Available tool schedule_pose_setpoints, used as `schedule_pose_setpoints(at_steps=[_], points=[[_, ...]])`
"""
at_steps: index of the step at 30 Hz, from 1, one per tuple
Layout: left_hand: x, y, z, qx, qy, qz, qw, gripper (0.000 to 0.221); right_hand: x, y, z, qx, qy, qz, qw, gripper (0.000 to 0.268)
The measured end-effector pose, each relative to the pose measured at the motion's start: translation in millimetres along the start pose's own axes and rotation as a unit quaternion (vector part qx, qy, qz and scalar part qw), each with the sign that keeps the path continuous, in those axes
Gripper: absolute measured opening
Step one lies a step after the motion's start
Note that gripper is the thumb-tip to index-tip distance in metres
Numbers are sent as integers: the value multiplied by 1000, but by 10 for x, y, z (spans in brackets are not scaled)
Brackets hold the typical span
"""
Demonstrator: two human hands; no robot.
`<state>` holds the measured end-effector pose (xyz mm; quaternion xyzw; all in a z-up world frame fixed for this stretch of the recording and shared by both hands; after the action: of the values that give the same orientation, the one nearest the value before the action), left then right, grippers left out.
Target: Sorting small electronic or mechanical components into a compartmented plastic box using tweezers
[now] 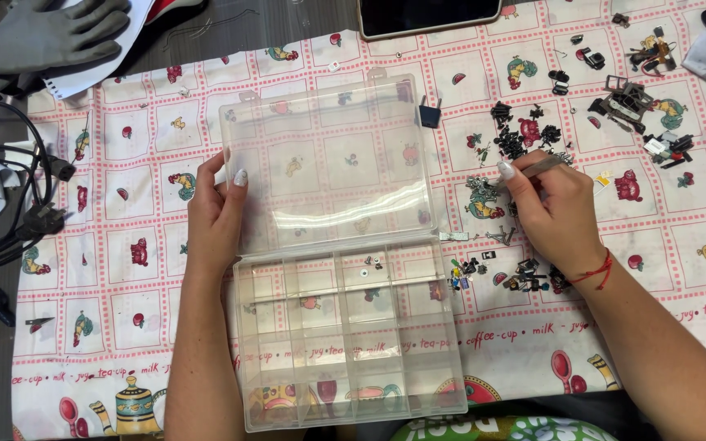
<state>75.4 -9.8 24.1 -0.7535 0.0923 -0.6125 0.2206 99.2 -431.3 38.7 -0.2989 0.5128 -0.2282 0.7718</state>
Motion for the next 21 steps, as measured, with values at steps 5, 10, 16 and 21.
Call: schedule_pose_setpoints(at_steps=[5, 10, 16, 21], points=[[-11, 0, 9, 1, 9, -2, 1000, 55, -14, -48, 23, 4, 13, 3, 1000, 25], [-8, 1, 9, 2, 16, -5, 1000, 54, 319, -226, 41, 33, 80, 59, 994, 20], [-49, -5, 31, 8, 20, 0, 1000, 54, 716, -557, 82, 149, 155, 218, 952, 20], [-64, 1, 28, 7, 20, -14, 1000, 54, 733, -333, 95, 98, 161, 326, 926, 17]])
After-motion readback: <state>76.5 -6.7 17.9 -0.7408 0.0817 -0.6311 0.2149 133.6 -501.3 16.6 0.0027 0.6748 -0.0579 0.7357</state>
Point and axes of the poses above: each hand's wrist, its own z-axis towards the middle knuckle, its own y-axis out of the palm, x = y × z, the point moved 8 cm from there along z, towards the middle knuckle, and after that the axes turned 3 degrees about -x, right-handed, at the moved point
